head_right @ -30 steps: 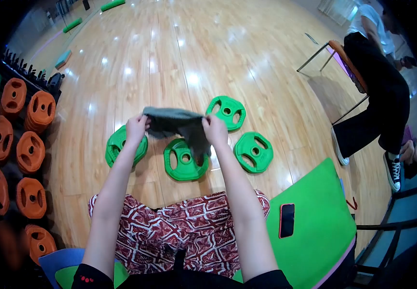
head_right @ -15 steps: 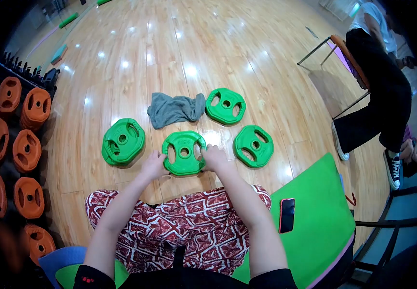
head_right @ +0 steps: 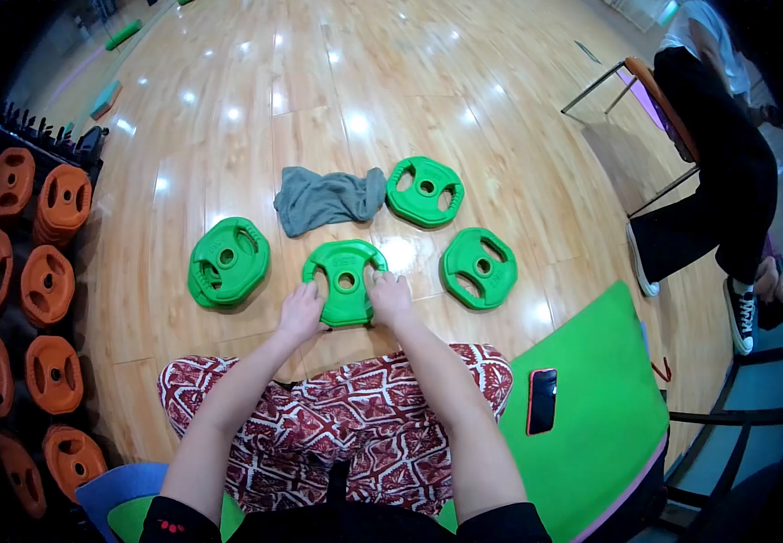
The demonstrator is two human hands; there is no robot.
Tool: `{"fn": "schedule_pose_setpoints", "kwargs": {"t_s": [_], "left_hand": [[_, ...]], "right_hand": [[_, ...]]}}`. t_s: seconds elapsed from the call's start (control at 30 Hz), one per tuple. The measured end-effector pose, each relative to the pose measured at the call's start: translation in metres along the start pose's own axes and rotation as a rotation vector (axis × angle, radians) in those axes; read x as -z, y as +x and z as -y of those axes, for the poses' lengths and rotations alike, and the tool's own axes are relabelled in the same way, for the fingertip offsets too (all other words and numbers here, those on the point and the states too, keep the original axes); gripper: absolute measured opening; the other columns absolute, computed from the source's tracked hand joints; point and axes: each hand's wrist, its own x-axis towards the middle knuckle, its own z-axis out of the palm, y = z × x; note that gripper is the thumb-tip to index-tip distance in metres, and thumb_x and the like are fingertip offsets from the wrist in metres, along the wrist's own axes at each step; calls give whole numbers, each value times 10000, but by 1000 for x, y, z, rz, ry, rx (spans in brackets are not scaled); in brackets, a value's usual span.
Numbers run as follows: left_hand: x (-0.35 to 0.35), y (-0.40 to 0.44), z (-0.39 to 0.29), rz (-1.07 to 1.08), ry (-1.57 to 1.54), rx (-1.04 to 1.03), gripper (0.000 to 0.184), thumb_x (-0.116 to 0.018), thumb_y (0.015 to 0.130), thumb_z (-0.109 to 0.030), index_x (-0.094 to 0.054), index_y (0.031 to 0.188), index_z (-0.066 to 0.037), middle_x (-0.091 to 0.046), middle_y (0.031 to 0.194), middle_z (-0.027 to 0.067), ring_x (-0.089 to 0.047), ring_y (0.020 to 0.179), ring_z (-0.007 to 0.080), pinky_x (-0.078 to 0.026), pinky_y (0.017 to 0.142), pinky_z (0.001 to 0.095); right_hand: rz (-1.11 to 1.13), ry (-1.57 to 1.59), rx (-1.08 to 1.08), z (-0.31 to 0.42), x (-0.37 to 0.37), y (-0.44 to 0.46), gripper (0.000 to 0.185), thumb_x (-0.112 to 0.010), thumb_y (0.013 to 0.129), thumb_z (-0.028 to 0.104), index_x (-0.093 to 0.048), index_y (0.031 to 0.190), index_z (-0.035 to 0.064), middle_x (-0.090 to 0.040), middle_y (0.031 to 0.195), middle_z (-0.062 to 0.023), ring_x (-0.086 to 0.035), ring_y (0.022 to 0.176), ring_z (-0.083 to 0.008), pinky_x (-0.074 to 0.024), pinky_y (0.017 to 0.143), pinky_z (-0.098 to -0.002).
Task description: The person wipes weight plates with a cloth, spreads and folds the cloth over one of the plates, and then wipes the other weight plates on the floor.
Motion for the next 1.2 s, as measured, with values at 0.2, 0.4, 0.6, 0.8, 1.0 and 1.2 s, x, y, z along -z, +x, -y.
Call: {"fn": "schedule_pose_setpoints", "kwargs": {"t_s": [0.2, 0.4, 0.6, 0.8, 1.0, 1.2], "left_hand": [[44, 8, 14, 155, -63, 12, 507, -775, 521, -360, -628, 927, -95, -429, 964, 107, -388, 993, 276, -340, 852, 377], [80, 7, 30, 377, -274, -181, 541, -752, 549, -428, -622, 923, -60, -419, 948, 126, -376, 965, 292, -338, 849, 347], [85, 12, 51, 541, -560, -103, 501, -663, 667, -469, -608, 911, -34, -410, 920, 108, -383, 940, 250, -325, 851, 305], [72, 29, 61, 377, -920, 156, 438, -537, 811, -436, -594, 903, -12, -480, 889, 81, -458, 864, 168, -372, 789, 283], [43, 37, 58, 82, -1012, 397, 329, -610, 803, -263, -531, 963, 13, -569, 895, 114, -555, 800, 188, -440, 723, 287], [24, 49, 63, -314, -1231, 416, 302, -662, 727, -30, -501, 977, 25, -598, 931, 103, -579, 874, 161, -467, 782, 272]], "right_hand": [[-30, 253, -7, -10, 31, -10, 636, -766, 452, 457, -628, 987, 141, -448, 1054, -133, -399, 1034, -300, -384, 838, -396], [224, 449, 94, -27, 64, -21, 683, -744, 466, 536, -620, 985, 111, -428, 1048, -157, -359, 1020, -330, -336, 898, -361], [361, 648, 103, -42, 71, -19, 667, -719, 534, 530, -614, 1030, 97, -424, 1081, -172, -353, 1072, -329, -305, 934, -345], [-36, 983, -3, -51, 47, 8, 490, -597, 732, 492, -647, 928, 46, -531, 954, -150, -456, 1005, -255, -361, 866, -323], [-255, 1238, -83, -38, 43, 20, 464, -659, 728, 287, -530, 1084, 19, -549, 1057, -173, -550, 929, -274, -432, 809, -329], [-466, 964, -157, -30, 32, 36, 487, -641, 725, 191, -464, 1151, 36, -562, 1005, -196, -545, 924, -329, -436, 792, -381]]}}
